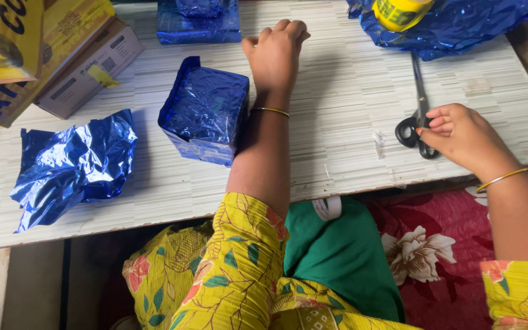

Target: The person wraps a small box with blue foil paper, folds the edges, and secures the package with clear adhesive tape. They use scissors to cut tape and trim excess material, then place the finished wrapped box on the table.

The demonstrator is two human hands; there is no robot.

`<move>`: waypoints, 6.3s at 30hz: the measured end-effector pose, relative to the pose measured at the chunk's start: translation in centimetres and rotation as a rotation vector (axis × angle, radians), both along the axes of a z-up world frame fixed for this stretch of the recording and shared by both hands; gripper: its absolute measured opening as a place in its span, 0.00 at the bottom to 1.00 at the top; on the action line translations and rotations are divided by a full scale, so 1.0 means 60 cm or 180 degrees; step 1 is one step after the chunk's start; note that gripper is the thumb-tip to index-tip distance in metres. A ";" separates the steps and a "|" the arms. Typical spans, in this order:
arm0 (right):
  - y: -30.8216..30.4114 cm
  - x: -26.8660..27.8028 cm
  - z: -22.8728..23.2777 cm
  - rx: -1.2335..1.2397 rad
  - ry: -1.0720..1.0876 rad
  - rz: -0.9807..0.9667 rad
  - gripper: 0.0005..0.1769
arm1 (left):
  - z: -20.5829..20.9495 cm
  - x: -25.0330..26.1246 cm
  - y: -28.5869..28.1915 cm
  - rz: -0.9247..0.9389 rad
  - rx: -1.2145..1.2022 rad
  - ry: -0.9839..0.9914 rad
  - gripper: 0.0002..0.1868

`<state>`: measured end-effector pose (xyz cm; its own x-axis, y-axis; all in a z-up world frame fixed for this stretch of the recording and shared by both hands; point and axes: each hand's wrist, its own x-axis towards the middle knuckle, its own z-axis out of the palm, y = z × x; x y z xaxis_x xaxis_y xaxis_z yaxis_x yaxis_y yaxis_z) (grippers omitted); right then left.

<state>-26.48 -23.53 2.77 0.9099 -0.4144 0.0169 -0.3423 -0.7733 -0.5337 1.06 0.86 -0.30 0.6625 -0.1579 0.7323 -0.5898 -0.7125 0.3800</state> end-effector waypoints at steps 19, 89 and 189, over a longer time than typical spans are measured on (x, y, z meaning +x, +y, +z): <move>-0.087 0.066 -0.035 -0.0561 0.0682 0.1607 0.52 | 0.004 -0.005 -0.008 -0.0151 0.0068 0.0156 0.08; 0.321 -0.015 -0.074 0.2187 -0.3231 0.1870 0.13 | -0.005 -0.264 0.398 -0.1555 -0.1657 0.0639 0.44; 0.489 0.065 0.021 0.1645 -0.1712 0.3203 0.09 | -0.007 -0.363 0.389 -0.0421 -0.0485 -0.0469 0.26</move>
